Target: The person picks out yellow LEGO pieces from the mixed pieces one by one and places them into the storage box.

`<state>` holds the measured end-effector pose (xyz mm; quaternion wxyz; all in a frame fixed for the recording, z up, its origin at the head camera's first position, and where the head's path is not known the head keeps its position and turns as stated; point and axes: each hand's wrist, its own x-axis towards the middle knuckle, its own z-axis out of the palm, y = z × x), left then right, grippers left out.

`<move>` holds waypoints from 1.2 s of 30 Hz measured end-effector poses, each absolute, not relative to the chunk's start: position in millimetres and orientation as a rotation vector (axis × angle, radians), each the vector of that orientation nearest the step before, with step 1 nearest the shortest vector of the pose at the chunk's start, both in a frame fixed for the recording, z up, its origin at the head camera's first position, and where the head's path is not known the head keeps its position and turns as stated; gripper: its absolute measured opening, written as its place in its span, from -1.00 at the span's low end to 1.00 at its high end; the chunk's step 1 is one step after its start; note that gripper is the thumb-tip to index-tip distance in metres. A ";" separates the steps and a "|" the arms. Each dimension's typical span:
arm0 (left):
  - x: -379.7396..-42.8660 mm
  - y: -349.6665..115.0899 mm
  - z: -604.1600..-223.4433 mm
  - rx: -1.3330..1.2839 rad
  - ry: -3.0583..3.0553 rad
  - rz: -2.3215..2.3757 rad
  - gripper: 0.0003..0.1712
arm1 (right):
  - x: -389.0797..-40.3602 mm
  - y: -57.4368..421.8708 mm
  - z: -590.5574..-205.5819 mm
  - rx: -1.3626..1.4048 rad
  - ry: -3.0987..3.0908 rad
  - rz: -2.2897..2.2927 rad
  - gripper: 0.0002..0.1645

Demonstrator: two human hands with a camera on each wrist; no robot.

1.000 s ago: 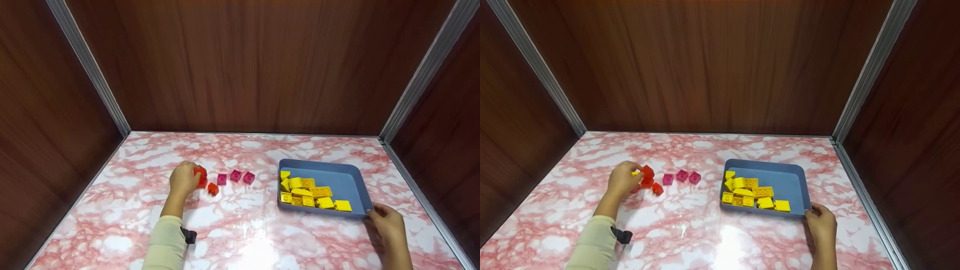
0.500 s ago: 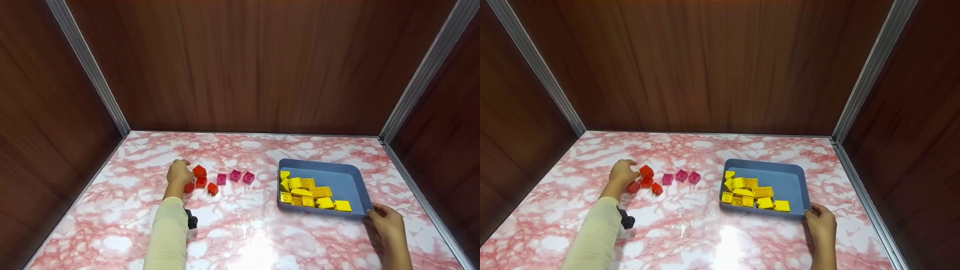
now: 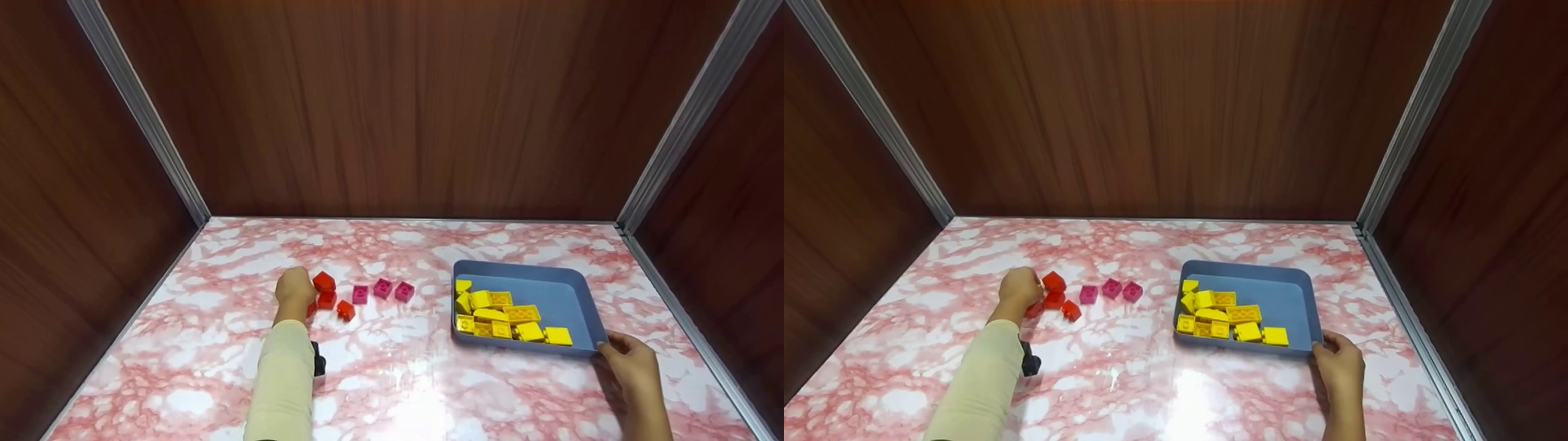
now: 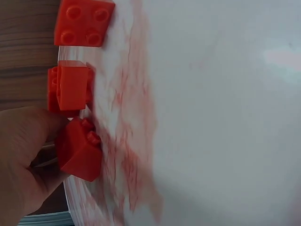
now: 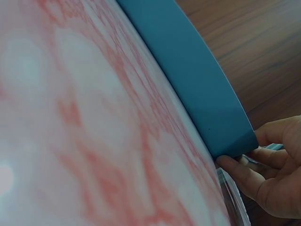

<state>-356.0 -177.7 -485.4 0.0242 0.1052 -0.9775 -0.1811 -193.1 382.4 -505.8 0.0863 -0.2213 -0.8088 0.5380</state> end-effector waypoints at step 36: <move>-291.9 -132.2 -472.1 -0.048 -2.632 -0.715 -0.86 | -192.3 381.9 -505.4 -0.624 -2.421 1.596 -0.43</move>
